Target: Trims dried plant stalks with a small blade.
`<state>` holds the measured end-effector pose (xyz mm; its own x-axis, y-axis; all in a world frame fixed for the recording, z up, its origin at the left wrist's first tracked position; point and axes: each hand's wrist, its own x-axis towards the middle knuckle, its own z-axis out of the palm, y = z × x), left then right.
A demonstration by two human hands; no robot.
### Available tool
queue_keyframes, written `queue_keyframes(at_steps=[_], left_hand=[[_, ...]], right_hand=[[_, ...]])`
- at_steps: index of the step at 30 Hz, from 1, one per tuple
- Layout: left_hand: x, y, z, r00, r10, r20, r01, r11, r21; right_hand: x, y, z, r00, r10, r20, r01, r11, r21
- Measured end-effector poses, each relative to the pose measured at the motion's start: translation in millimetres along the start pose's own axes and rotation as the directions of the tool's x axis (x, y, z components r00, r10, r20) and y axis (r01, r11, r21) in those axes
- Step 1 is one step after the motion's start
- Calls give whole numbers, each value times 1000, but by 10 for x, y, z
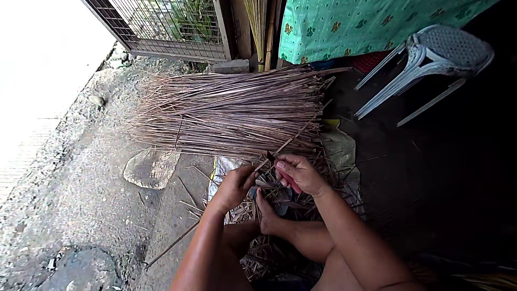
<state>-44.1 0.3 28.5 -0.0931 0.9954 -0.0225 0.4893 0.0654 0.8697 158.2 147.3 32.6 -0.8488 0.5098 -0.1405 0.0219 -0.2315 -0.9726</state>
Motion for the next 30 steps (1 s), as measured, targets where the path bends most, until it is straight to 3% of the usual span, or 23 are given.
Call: queue_keyframes(at_steps=[6, 8, 11, 13, 19, 21, 26, 30], left_hand=[[-47, -12, -65, 998, -61, 30, 60, 998, 26], [-52, -32, -120, 996, -85, 28, 85, 996, -2], [-26, -38, -113, 996, -85, 30, 88, 989, -118], [-35, -17, -121, 994, -63, 90, 83, 966, -245], [-69, -11, -165, 951, 54, 303, 128, 827, -548], [-75, -13, -186, 937, 91, 338, 127, 812, -570], [-132, -68, -238, 950, 28, 311, 150, 833, -533], [-66, -19, -200, 965, -35, 260, 166, 850, -500]], right_hand=[[70, 72, -375, 959, 15, -282, 13, 995, 97], [38, 16, -417, 968, 19, -250, 4, 996, 91], [-4, -50, -202, 998, -8, -57, 9, 999, 34], [1, -39, -24, 998, -37, 55, 39, 999, -23], [42, 14, -27, 966, -211, 148, 224, 972, -76], [18, -20, -103, 961, -233, 150, 251, 961, -116], [-32, 0, -571, 976, -200, -82, 191, 976, -107], [-58, -87, -327, 992, -86, 91, 89, 995, -35]])
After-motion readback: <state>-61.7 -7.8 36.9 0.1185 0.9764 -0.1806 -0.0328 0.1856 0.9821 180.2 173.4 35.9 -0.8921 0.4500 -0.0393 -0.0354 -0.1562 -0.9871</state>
